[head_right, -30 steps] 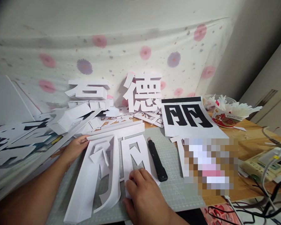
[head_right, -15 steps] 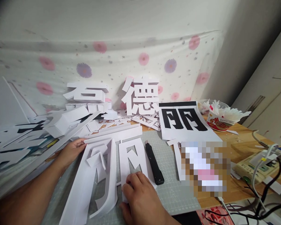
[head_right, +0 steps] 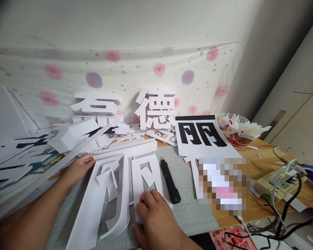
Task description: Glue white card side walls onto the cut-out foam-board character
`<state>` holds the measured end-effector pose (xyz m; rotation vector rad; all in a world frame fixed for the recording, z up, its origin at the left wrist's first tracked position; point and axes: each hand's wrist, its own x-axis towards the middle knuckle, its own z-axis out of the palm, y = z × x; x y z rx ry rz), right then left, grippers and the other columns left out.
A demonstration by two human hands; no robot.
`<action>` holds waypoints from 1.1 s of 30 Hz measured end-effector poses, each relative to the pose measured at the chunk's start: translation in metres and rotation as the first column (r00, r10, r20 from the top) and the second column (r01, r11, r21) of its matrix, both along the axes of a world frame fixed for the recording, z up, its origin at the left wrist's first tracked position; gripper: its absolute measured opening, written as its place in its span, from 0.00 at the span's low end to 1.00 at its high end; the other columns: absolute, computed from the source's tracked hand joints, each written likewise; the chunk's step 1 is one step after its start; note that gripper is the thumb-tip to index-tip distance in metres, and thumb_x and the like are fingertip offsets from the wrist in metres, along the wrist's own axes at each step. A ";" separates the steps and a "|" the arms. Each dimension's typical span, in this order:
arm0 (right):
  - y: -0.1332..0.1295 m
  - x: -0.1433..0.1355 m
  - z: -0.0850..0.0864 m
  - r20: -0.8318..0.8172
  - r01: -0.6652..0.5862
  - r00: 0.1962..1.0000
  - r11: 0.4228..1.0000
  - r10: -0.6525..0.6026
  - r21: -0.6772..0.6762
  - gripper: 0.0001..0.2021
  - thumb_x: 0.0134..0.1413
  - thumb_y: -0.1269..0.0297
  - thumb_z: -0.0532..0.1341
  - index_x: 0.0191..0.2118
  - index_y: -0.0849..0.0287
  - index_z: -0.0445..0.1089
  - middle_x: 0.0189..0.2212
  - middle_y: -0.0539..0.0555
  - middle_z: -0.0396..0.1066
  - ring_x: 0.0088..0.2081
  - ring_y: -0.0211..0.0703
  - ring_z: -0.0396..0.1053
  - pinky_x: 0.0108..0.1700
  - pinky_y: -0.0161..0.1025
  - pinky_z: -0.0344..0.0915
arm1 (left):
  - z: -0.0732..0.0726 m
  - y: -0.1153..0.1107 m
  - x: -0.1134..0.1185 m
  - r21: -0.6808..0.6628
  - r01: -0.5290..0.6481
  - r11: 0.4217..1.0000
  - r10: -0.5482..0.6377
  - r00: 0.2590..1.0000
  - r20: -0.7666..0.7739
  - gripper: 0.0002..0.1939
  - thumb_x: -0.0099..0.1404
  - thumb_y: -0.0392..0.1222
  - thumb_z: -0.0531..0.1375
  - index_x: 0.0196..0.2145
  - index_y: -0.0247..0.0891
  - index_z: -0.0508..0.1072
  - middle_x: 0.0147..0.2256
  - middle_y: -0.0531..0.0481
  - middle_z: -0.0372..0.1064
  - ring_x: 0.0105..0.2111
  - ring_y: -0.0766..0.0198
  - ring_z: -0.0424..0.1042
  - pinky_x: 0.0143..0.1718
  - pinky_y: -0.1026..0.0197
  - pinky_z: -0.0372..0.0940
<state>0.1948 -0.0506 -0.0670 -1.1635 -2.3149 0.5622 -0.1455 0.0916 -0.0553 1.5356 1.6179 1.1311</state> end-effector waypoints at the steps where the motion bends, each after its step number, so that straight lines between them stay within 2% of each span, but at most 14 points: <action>1: 0.000 0.000 0.001 0.001 0.003 1.000 1.000 -0.003 -0.001 0.10 0.50 0.67 0.65 0.41 0.57 0.71 0.45 0.54 0.68 0.48 0.49 0.62 0.52 0.43 0.62 | 0.000 0.000 0.000 0.004 -0.005 1.000 0.005 1.000 -0.004 0.26 0.44 0.62 0.66 0.34 0.40 0.74 0.34 0.47 0.77 0.38 0.50 0.74 0.41 0.55 0.68; 6: -0.003 -0.001 0.006 0.020 0.021 1.000 1.000 -0.021 0.009 0.10 0.50 0.65 0.66 0.40 0.57 0.70 0.44 0.53 0.68 0.47 0.48 0.62 0.51 0.43 0.62 | 0.001 -0.002 -0.001 0.025 -0.031 0.999 0.032 0.999 -0.031 0.27 0.47 0.62 0.63 0.37 0.39 0.73 0.37 0.45 0.76 0.41 0.50 0.74 0.43 0.54 0.67; 11: -0.006 0.001 0.009 0.060 0.005 0.998 0.999 -0.009 0.051 0.11 0.52 0.64 0.65 0.42 0.58 0.70 0.45 0.55 0.67 0.48 0.49 0.62 0.52 0.43 0.62 | 0.002 -0.001 -0.003 0.051 -0.063 0.997 0.067 0.995 -0.069 0.24 0.48 0.59 0.62 0.36 0.39 0.73 0.35 0.47 0.75 0.38 0.52 0.73 0.39 0.56 0.66; 17: -0.007 0.001 0.012 0.099 0.020 0.995 0.999 -0.025 0.045 0.09 0.52 0.65 0.64 0.41 0.57 0.70 0.45 0.54 0.67 0.48 0.48 0.61 0.52 0.43 0.62 | 0.002 -0.001 -0.003 0.103 -0.110 0.989 0.120 0.988 -0.100 0.22 0.52 0.59 0.60 0.38 0.40 0.74 0.35 0.49 0.74 0.35 0.56 0.71 0.39 0.58 0.65; 23: -0.006 0.000 0.008 0.079 0.023 0.996 0.998 -0.027 0.056 0.10 0.51 0.65 0.65 0.41 0.57 0.69 0.45 0.53 0.67 0.47 0.48 0.62 0.52 0.44 0.62 | 0.005 -0.005 0.001 0.151 -0.124 0.981 0.142 0.983 -0.114 0.21 0.54 0.59 0.59 0.37 0.41 0.74 0.37 0.49 0.74 0.39 0.54 0.71 0.41 0.58 0.66; 33: -0.006 -0.001 0.003 0.037 0.026 0.999 0.999 -0.027 0.048 0.11 0.49 0.66 0.65 0.41 0.57 0.70 0.45 0.53 0.68 0.47 0.49 0.62 0.51 0.44 0.62 | 0.008 -0.007 0.003 0.167 -0.133 0.977 0.159 0.976 -0.149 0.19 0.55 0.57 0.58 0.36 0.41 0.75 0.37 0.49 0.74 0.39 0.54 0.72 0.45 0.56 0.65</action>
